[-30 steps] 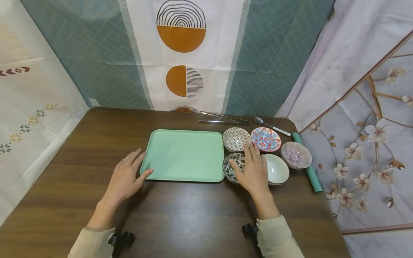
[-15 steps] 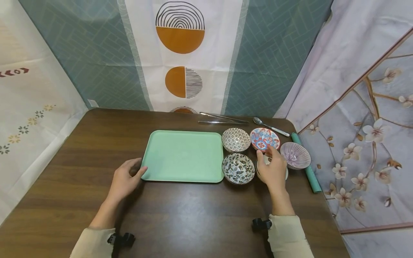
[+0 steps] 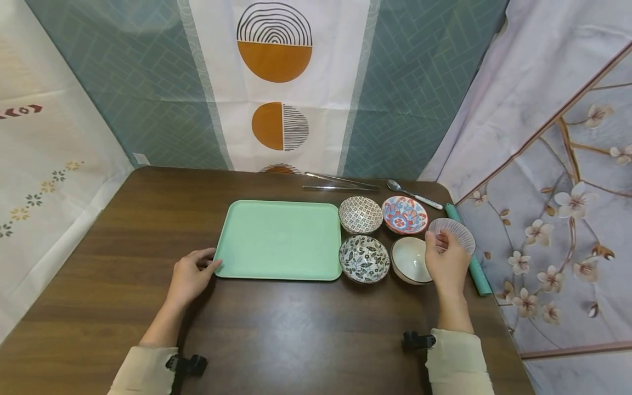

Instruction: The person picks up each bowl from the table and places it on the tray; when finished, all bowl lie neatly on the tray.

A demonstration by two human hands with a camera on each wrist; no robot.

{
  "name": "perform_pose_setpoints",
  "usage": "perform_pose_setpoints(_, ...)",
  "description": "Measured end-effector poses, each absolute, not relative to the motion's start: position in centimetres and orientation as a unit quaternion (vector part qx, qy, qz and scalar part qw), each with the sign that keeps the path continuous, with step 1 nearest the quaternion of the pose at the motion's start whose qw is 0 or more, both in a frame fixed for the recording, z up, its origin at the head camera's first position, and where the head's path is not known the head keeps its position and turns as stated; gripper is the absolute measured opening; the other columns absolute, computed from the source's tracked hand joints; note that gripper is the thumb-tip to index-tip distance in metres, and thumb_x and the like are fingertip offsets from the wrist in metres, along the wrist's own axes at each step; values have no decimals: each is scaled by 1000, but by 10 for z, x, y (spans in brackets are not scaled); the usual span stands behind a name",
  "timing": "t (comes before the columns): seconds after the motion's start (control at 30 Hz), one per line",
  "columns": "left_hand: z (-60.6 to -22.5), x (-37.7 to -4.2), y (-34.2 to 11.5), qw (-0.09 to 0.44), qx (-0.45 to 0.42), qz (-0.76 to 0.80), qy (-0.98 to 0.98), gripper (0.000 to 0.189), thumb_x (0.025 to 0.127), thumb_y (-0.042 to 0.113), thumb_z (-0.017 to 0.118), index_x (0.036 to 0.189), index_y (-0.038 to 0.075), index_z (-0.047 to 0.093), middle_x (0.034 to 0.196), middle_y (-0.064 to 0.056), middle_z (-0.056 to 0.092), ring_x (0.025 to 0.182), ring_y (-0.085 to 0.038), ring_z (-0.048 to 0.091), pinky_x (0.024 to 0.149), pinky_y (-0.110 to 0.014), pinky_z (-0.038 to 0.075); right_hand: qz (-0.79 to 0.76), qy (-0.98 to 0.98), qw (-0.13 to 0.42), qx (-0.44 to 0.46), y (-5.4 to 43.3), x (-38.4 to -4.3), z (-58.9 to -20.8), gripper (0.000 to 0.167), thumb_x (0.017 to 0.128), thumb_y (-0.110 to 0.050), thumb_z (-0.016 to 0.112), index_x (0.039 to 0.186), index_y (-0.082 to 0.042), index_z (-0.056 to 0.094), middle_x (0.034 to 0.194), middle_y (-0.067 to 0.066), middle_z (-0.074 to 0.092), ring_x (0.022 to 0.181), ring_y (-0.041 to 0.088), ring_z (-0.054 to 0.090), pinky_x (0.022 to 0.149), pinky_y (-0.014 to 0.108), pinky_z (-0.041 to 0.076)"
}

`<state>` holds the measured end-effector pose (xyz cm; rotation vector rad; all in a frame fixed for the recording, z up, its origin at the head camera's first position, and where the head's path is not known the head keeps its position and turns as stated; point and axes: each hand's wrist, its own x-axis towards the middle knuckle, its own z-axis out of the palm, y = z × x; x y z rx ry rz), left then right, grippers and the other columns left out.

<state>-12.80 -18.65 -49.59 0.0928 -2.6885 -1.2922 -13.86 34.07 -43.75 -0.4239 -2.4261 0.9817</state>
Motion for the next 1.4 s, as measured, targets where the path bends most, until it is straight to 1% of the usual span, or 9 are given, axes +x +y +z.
perform_pose_setpoints(0.1,-496,-129,-188,73,30,-431,-899,35,91,7,77,121,-7,69,103,-19,70,87,-29,67,69,-30,52,346,-889,240,-183,353,-137,-435,46,101,-27,58,130,10,60,115,27,69,94,24,62,86,21,36)
perform_pose_setpoints(0.33,-495,-130,-190,68,24,-433,-899,34,91,5,76,121,-9,68,104,-20,70,88,-30,68,69,-27,52,320,-886,242,-232,386,-132,-439,52,99,-28,62,133,11,57,116,28,66,93,25,60,73,17,38)
perform_pose_setpoints(0.53,-494,-131,-190,68,23,-433,-899,36,91,6,76,122,-9,68,103,-20,70,89,-30,68,71,-31,54,272,-893,236,-270,406,-125,-448,53,98,-30,62,131,10,57,115,29,61,112,51,52,91,69,34)
perform_pose_setpoints(0.73,-494,-131,-191,66,28,-431,-899,35,91,8,76,122,-8,68,103,-19,70,89,-30,68,72,-32,53,250,-912,158,-286,415,-126,-453,59,100,-41,54,128,11,58,117,34,61,119,62,44,90,78,29)
perform_pose_setpoints(0.83,-494,-130,-191,60,28,-430,-900,36,92,9,75,123,-9,67,103,-19,69,89,-30,68,73,-34,53,258,-916,121,-281,419,-130,-455,62,102,-42,47,128,14,59,106,31,69,115,63,48,94,73,32)
perform_pose_setpoints(0.9,-494,-129,-191,55,26,-430,-901,37,93,9,74,124,-9,66,104,-20,69,89,-30,68,74,-34,53,277,-914,110,-275,422,-133,-457,61,103,-39,46,125,17,60,85,23,74,101,50,65,98,56,42)
perform_pose_setpoints(1.0,-495,-129,-192,52,23,-431,-901,38,93,9,74,125,-10,66,104,-20,69,89,-30,68,74,-34,53,323,-900,103,-273,425,-136,-461,57,104,-31,47,122,22,58,54,5,67,58,20,72,76,20,52)
perform_pose_setpoints(1.1,-496,-130,-191,54,21,-432,-900,38,93,10,75,125,-9,66,104,-20,69,89,-30,68,73,-33,54,368,-879,102,-284,428,-138,-465,51,104,-25,46,123,21,58,46,-8,61,40,-2,58,53,4,39)
perform_pose_setpoints(1.4,-497,-130,-192,55,19,-432,-900,38,93,10,74,124,-9,66,104,-20,69,90,-30,68,73,-33,53,506,-804,89,-299,428,-140,-457,56,104,-17,41,140,25,36,47,-12,60,45,2,63,52,16,52)
